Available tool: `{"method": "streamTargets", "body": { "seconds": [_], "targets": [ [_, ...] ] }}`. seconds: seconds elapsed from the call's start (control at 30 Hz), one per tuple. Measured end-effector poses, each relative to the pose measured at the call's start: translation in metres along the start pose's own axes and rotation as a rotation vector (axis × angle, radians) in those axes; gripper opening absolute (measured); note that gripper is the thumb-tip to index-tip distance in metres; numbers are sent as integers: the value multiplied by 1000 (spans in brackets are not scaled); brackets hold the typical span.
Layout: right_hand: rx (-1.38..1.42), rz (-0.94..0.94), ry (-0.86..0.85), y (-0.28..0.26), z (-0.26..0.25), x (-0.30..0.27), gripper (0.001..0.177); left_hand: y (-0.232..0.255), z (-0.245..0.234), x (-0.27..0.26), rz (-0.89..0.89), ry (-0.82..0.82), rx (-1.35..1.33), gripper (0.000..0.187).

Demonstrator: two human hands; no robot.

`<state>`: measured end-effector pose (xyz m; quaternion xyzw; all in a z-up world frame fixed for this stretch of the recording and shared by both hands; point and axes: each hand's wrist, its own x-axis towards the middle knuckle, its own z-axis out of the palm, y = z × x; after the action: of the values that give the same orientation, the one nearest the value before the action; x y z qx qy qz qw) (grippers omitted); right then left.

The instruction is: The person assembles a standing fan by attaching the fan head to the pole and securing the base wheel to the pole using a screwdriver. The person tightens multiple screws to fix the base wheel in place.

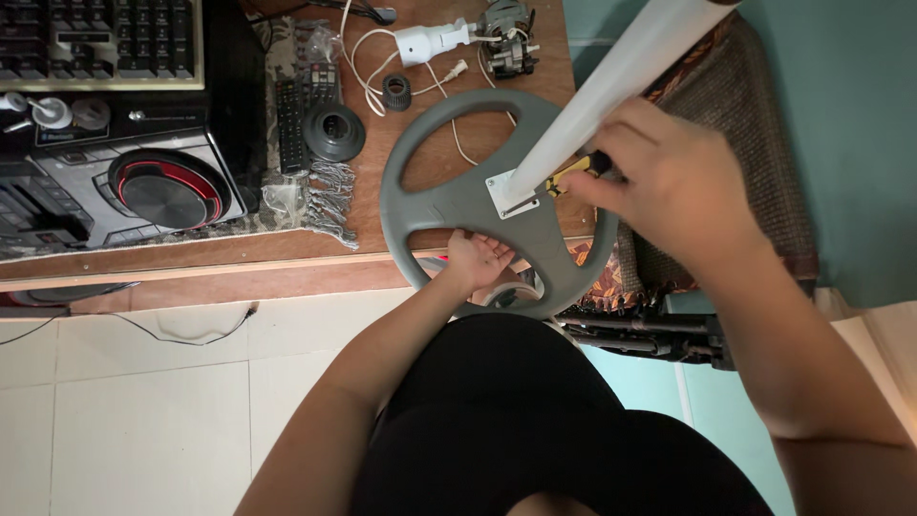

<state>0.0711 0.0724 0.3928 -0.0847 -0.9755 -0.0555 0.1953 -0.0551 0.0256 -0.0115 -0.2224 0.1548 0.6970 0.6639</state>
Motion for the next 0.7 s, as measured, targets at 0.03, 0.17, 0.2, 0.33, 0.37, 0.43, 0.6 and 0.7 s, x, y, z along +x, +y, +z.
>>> {"method": "streamTargets", "body": {
  "seconds": [0.03,0.17,0.2,0.33,0.37,0.43,0.6,0.7],
  "targets": [
    [45,-35,68,-1,2,1,35,0,2,-1,-3,3,8,74],
    [226,-6,36,-3,1,3,21,1,7,-8,-16,33,28,75],
    [296,47,-4,-2,-3,2,22,1,9,-10,-20,45,30,75],
    [245,61,-16,2,-9,-1,24,1,10,-12,-25,11,30,72],
    [197,62,-36,4,-9,-2,26,0,7,-12,-24,-4,28,70],
    [98,63,-70,10,-8,-3,33,0,3,-11,-25,-33,19,59],
    [67,147,-33,8,2,-2,29,8,-6,-6,-69,-126,103,30],
    [214,123,63,2,6,-2,21,9,-6,-4,-74,-104,139,18]
  ]
}}
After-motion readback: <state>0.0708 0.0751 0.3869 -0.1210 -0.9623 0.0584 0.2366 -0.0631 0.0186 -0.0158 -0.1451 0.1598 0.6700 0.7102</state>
